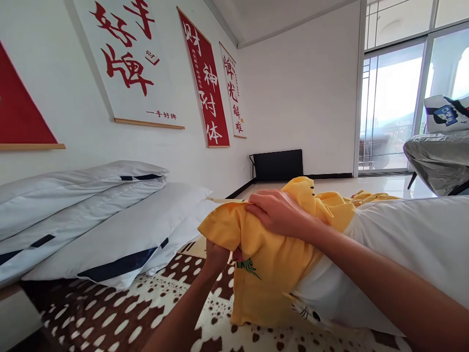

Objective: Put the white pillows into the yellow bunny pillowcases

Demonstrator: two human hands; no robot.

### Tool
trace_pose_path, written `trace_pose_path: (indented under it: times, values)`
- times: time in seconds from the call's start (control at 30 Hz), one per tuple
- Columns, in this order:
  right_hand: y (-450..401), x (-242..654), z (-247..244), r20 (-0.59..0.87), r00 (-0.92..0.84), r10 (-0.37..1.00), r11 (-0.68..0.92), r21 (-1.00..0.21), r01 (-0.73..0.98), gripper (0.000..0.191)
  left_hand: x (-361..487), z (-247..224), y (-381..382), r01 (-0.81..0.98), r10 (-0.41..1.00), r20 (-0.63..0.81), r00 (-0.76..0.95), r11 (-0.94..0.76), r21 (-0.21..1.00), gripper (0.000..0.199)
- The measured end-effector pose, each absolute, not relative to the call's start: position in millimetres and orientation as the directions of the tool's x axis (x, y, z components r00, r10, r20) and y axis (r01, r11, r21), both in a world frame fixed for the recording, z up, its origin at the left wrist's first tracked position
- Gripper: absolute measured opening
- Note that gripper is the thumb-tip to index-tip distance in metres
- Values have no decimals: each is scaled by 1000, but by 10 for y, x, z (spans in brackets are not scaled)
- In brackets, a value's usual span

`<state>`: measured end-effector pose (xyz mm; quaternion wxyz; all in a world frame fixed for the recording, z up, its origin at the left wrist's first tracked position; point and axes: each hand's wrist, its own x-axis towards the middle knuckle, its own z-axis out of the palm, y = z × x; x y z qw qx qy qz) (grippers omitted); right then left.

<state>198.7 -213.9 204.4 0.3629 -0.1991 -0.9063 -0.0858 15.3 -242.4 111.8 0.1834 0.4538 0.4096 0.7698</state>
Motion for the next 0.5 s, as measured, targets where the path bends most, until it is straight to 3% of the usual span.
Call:
trace_pose_path:
  times: [0.17,0.3,0.5]
  values:
    - [-2141,2088,2068,710,-611,349,926,-159,343,32,137,1292,-2481,-22,718,494,-490,-577,817,30]
    - [-2122,2138,2153,630,-648,429,903,-305,301,37,116,1395,-2500,-172,831,457,-317,-525,834,36]
    - [-2142,2183,2234,521,-711,472,866,-427,262,39,8,1489,-2431,-111,836,462,-294,-511,853,30]
